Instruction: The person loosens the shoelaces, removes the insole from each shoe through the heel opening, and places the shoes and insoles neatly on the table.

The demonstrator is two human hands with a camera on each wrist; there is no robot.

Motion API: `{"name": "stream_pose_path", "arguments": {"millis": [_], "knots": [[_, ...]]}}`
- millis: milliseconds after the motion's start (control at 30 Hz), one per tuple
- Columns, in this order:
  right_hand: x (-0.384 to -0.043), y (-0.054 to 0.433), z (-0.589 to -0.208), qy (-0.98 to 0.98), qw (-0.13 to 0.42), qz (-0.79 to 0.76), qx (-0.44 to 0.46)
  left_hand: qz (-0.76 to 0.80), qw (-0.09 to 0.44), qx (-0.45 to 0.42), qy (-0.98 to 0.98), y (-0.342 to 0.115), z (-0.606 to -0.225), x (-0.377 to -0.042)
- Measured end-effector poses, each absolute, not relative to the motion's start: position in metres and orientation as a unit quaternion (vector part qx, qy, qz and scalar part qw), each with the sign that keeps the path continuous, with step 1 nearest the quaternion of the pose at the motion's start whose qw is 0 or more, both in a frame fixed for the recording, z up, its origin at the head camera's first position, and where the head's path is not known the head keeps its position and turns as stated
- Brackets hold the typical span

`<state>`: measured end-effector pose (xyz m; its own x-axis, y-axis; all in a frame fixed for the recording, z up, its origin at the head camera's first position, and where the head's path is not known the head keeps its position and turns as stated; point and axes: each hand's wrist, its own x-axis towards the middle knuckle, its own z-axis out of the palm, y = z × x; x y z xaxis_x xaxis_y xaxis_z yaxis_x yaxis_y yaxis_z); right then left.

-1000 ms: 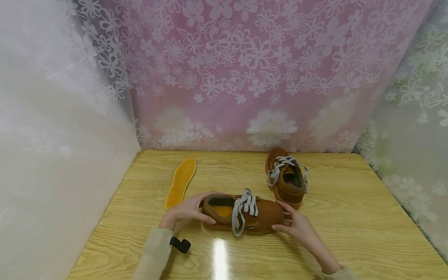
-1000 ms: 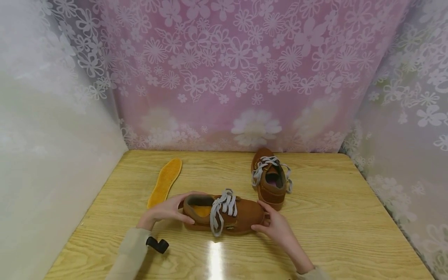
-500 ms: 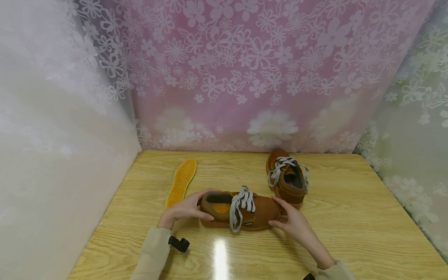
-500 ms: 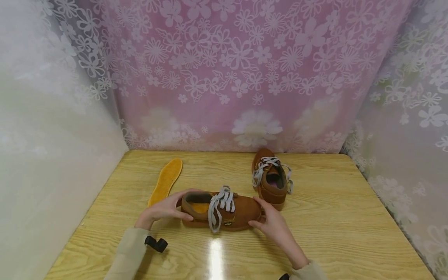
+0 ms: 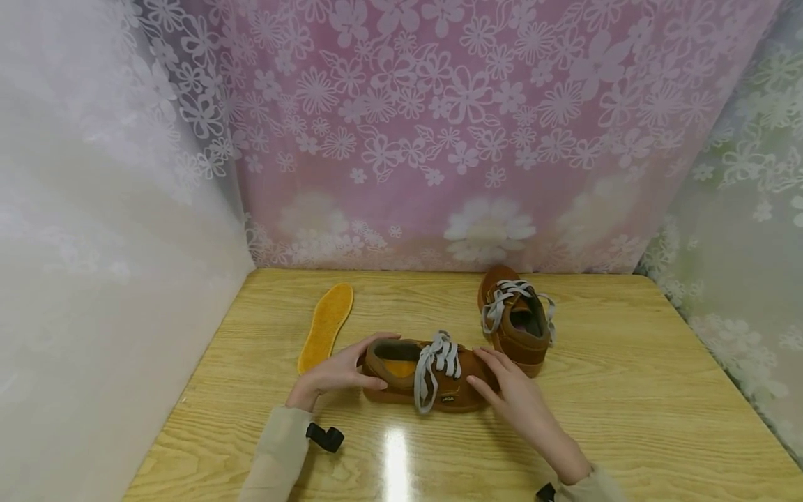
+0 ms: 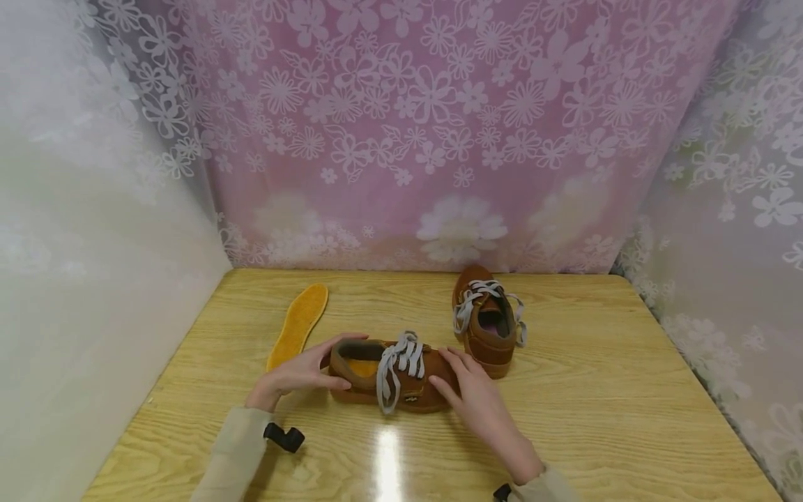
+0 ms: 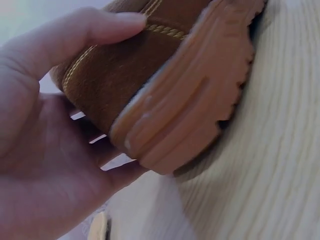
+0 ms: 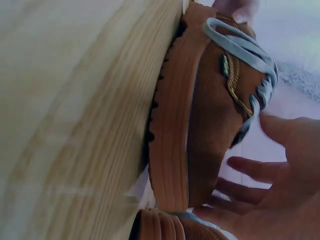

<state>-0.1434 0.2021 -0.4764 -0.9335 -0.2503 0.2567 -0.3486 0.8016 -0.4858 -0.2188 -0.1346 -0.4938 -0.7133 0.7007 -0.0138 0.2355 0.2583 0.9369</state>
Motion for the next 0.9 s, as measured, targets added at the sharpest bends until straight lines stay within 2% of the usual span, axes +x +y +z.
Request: {"name": "stream_pose_path", "arguments": {"millis": [233,567,667,833,900], "knots": [[-0.150,0.189,-0.485,-0.938,0.063,0.274,0.202,0.540,0.203,0.300,0.760,-0.132,-0.496,-0.219],[-0.161,0.171,-0.488,-0.943,0.119,0.193,0.244,0.550,0.186,0.295,0.759,-0.136,-0.485,-0.216],[-0.162,0.170,-0.488,-0.946,0.121,0.182,0.237,0.567,0.141,0.280,0.762,-0.132,-0.475,-0.214],[-0.162,0.172,-0.486,-0.948,0.111,0.183,0.235,0.566,0.004,0.243,0.788,-0.111,-0.456,-0.207],[-0.162,0.173,-0.485,-0.948,0.107,0.185,0.236,0.540,-0.033,0.239,0.807,-0.100,-0.450,-0.204]]}}
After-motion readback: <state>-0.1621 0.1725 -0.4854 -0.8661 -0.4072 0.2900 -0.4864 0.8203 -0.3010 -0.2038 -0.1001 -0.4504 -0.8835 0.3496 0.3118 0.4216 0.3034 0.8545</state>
